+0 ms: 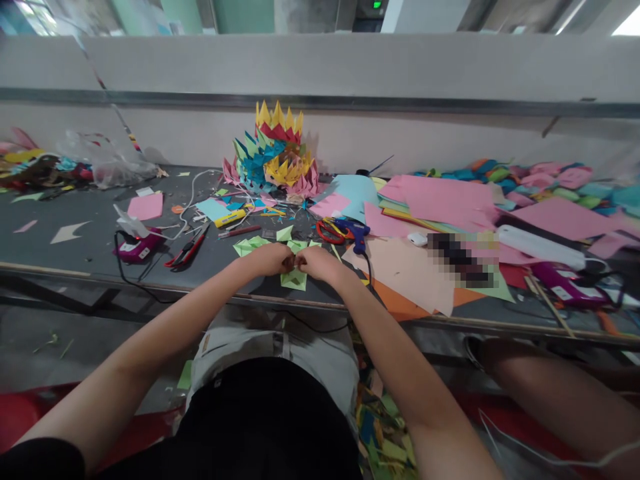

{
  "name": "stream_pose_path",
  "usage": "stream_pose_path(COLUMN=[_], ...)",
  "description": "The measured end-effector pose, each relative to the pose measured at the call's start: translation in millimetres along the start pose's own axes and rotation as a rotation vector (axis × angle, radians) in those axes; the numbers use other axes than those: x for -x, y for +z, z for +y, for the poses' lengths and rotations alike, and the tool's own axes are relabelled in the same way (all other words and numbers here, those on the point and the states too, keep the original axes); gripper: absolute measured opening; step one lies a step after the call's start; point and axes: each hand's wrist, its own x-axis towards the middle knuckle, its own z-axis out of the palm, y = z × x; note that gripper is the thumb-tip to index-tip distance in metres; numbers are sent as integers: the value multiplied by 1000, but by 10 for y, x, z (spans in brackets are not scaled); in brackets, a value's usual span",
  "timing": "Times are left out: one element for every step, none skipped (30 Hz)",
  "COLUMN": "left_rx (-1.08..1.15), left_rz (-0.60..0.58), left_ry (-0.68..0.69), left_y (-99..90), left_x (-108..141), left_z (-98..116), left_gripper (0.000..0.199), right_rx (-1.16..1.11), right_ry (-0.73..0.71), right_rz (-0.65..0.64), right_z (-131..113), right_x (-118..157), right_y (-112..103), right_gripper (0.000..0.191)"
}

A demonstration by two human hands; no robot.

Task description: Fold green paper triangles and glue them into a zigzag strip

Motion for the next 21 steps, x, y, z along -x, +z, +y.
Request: stream_pose_path(left_rx=[-28,-55,-78,-95,-105,-108,-103,-93,-83,-71,-60,-49,-38,-27,-17,-6,3,11,15,19,21], left_rz=[-3,-5,-8,-12,-16,-18,-19,-15,-8,4,13,20,26,29,27,22,13,2,-10,-17,-17], left_ry=[7,15,22,28,29,30,28,23,16,9,2,-6,-14,-22,-25,-23,-18,-12,-5,6,14], left_y=[-9,-18,-26,-33,-37,-39,-37,-33,-26,-17,-8,1,9,15,18,19,18,17,16,16,18], left_x=[15,29,42,56,69,83,97,111,124,137,147,155,161,164,165,163,161,159,158,158,161], left_z=[13,26,39,52,62,71,77,81,82,81,77,72,65,57,47,37,27,16,5,-5,-15], left_gripper=[17,17,18,19,20,21,22,23,24,25,25,26,26,27,27,27,27,27,27,27,27], right_rx=[51,106,159,202,235,256,266,270,270,269,269,270,271,271,267,261,251,239,225,209,189], right_ry=[-28,-52,-68,-74,-67,-48,-24,-3,14,25,29,29,26,22,16,9,-6,-29,-63,-109,-161], right_rz=[12,19,18,14,7,0,-5,-10,-15,-16,-15,-10,-2,7,15,21,24,24,21,17,10], right_z=[-6,-17,-32,-51,-73,-97,-122,-146,-168,-188,-205,-218,-226,-230,-229,-221,-207,-187,-161,-131,-98], right_x=[19,35,48,61,73,86,98,112,125,139,151,162,171,176,177,174,167,157,145,134,125], right_y=[13,27,39,49,56,59,60,57,53,48,45,43,43,45,49,54,58,62,65,66,66], right_gripper=[22,22,23,23,24,25,25,25,25,25,25,26,26,27,27,27,27,26,26,25,24])
